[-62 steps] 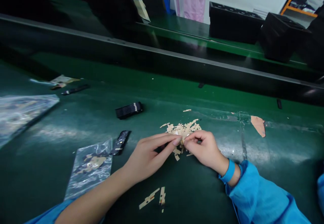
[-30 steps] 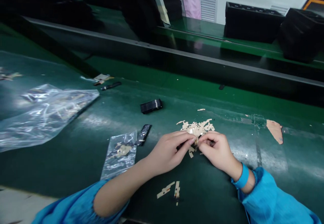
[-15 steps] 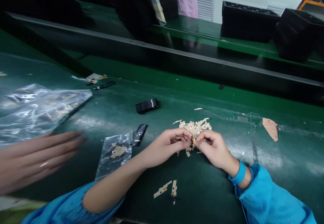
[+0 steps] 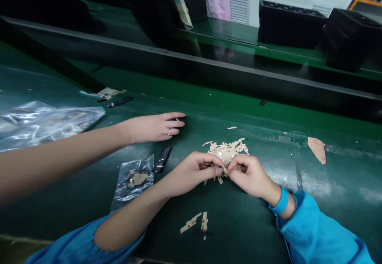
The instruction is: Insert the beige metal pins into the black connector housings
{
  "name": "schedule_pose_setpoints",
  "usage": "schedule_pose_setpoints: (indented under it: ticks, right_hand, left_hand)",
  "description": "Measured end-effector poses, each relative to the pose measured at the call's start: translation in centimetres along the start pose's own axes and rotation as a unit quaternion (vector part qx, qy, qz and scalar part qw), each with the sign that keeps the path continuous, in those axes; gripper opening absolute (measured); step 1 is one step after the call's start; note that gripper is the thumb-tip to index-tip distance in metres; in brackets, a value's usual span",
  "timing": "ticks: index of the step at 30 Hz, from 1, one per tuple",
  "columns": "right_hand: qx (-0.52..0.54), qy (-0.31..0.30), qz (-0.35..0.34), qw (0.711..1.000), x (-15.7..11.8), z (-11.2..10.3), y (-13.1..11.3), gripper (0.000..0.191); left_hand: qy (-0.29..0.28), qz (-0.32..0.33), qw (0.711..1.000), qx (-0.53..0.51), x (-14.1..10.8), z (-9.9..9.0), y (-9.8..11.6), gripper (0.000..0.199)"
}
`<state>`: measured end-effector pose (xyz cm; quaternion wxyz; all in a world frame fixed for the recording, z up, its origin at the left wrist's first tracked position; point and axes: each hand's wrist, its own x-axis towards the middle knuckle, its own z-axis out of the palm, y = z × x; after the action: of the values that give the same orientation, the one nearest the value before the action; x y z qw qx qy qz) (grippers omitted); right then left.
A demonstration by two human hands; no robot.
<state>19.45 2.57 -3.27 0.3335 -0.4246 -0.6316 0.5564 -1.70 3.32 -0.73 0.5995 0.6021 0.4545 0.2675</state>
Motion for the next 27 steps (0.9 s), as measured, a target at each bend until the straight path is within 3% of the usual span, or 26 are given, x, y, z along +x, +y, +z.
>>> schedule_pose_setpoints:
  ticks: [3, 5, 8, 18, 22, 27]
  right_hand:
    - [-0.108, 0.118, -0.065, 0.985, -0.1, 0.3, -0.4, 0.005]
    - [-0.188, 0.149, -0.117, 0.964, -0.3, 0.4, -0.7, 0.005]
    - [-0.265, 0.13, -0.155, 0.943, -0.7, 0.6, -1.2, 0.009]
    - [-0.368, 0.075, -0.184, 0.908, -1.2, 0.8, -1.9, 0.023]
    - [-0.357, 0.075, -0.174, 0.915, -1.2, 0.9, -1.7, 0.023]
    - [-0.234, 0.117, -0.101, 0.96, -0.3, 0.0, -1.0, 0.02]
  left_hand:
    - [0.072, 0.028, 0.996, 0.048, -0.3, 0.1, -0.1, 0.017]
    - [0.111, 0.049, 0.989, 0.082, -0.5, 0.3, -0.1, 0.016]
    - [0.124, 0.079, 0.981, 0.125, -0.9, 0.7, 0.0, 0.016]
    - [0.078, 0.138, 0.97, 0.183, -1.4, 0.9, -0.1, 0.017]
    - [0.075, 0.126, 0.976, 0.159, -1.4, 1.2, 0.0, 0.017]
    - [0.094, 0.07, 0.991, 0.071, -1.3, 0.5, 0.4, 0.012]
